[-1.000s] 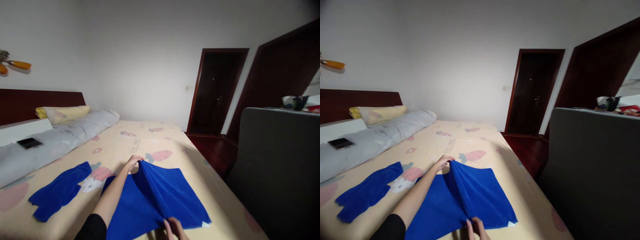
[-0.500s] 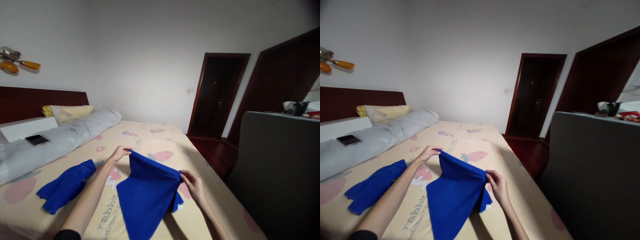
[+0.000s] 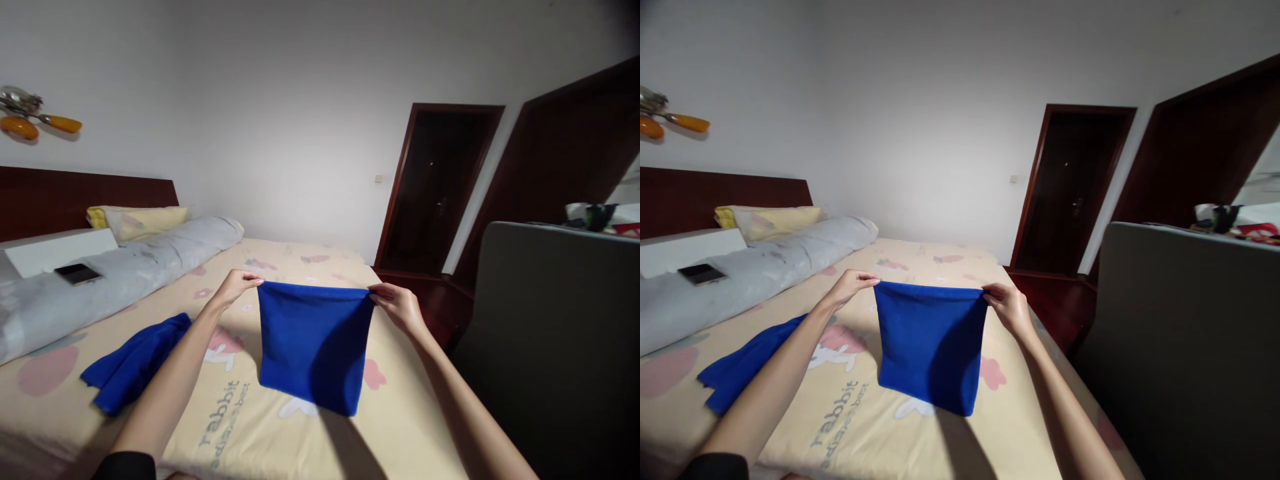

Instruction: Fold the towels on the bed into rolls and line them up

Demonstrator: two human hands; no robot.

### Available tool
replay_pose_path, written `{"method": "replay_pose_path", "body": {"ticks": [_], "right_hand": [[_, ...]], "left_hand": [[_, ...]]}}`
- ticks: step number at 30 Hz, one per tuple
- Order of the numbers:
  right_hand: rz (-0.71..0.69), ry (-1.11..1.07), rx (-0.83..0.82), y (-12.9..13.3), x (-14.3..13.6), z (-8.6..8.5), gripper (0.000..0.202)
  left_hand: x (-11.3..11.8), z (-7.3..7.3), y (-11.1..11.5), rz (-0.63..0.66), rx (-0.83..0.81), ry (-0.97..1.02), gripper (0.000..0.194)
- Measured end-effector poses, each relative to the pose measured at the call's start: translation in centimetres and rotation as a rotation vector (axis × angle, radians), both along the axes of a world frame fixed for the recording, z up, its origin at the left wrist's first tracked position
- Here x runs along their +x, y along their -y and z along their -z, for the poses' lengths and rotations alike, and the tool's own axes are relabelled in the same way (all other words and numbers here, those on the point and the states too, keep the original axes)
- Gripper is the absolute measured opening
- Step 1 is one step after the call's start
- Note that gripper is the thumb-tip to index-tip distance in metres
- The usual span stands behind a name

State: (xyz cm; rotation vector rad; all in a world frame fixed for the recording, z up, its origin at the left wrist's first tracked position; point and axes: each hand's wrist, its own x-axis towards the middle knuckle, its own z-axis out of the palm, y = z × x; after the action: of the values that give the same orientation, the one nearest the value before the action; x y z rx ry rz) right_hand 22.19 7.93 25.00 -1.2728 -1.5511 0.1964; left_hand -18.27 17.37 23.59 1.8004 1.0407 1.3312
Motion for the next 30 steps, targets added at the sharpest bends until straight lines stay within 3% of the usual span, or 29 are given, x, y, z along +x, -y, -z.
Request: {"method": "replay_pose_path", "body": {"ticks": [3, 8, 13, 19, 25, 30], "right_hand": [[-0.006, -0.049, 0.003, -0.3, 0.2, 0.0, 0.032], [0.078, 0.069, -0.023, -0.7, 0.2, -0.1, 0.025], [0.147, 0.146, -0.004, -1.2, -0.1, -1.0, 0.015], [0.175, 0.173, -0.015, -2.7, -0.4, -2.3, 0.005], [0.048, -0.014, -0.212, -4.8, -0.8, -3.3, 0.009], [-0.055, -0.297, -0.272, -7.7, -1.6, -3.0, 0.016]], "left_hand": [[0.3, 0.1, 0.0, -0.047, 0.023, 0.034, 0.033], [0.8, 0.1, 0.0, -0.099, 0.101, 0.000, 0.025], [1.1, -0.6, 0.2, -0.178, 0.216, -0.099, 0.006], [0.7, -1.0, 0.1, -0.191, 0.286, -0.106, 0.007], [0.3, -1.2, -1.7, -0.076, 0.133, -0.013, 0.018], [0.9, -1.5, -4.5, -0.096, 0.059, 0.138, 0.026]]}}
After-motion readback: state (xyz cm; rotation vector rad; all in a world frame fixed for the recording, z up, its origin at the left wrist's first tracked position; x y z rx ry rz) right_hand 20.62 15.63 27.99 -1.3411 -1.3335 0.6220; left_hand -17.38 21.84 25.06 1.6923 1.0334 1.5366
